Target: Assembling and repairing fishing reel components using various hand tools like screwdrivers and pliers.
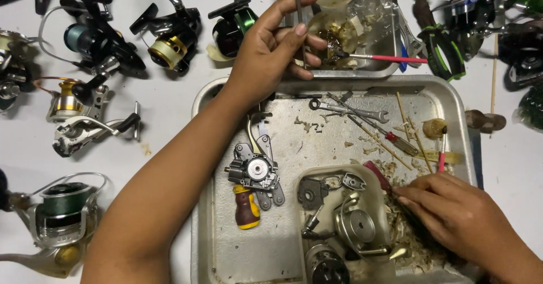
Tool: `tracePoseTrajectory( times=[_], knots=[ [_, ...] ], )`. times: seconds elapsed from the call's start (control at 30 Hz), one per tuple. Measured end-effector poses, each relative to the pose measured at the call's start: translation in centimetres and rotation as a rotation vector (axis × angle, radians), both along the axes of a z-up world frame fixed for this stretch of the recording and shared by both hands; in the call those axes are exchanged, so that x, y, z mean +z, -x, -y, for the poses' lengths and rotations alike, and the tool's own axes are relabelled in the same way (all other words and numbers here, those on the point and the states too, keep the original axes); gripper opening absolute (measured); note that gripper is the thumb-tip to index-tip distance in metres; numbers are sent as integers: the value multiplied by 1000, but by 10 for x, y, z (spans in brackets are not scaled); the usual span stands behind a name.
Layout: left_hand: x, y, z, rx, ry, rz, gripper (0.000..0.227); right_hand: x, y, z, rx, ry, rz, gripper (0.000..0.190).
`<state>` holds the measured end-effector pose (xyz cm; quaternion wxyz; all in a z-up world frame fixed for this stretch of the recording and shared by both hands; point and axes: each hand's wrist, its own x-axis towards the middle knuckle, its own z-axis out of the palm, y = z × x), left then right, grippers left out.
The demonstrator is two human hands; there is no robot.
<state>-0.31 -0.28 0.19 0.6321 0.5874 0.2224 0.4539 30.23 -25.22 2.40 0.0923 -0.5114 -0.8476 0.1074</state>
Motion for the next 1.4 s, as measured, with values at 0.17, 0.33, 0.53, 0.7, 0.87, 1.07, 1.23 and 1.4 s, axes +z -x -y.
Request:
tracePoseTrajectory(
  times=[0.17, 0.33, 0.53, 0.7, 0.87, 1.07, 1.23, 1.4],
  knots=[
    [1, 0, 0, 12, 17, 25, 37, 12, -5, -12, 33, -65, 121, 27],
    [8, 1, 4, 10, 21, 24, 36, 25, -7, -32, -87, -9, 121, 34],
    [11, 0, 9, -24, 10, -36, 36, 42, 17, -68, -100, 15, 105, 43],
    [13, 1, 12, -64, 2, -43, 34, 48, 38, -96, 160, -238, 98, 23],
    [3, -1, 12, -82, -41, -12, 32, 50, 61, -108, 248, -227, -8, 13],
    [-4, -3, 7, -97, -35, 32, 34, 59, 81, -97, 316, -122, -157, 16],
    [-7, -8, 4, -79, -66, 47, 21, 47, 108, -64, 254, 131, 77, 13],
    [-12, -11, 0, -115, 17, 64, 18, 32, 137, -61, 289, 131, 372, 43]
  ],
)
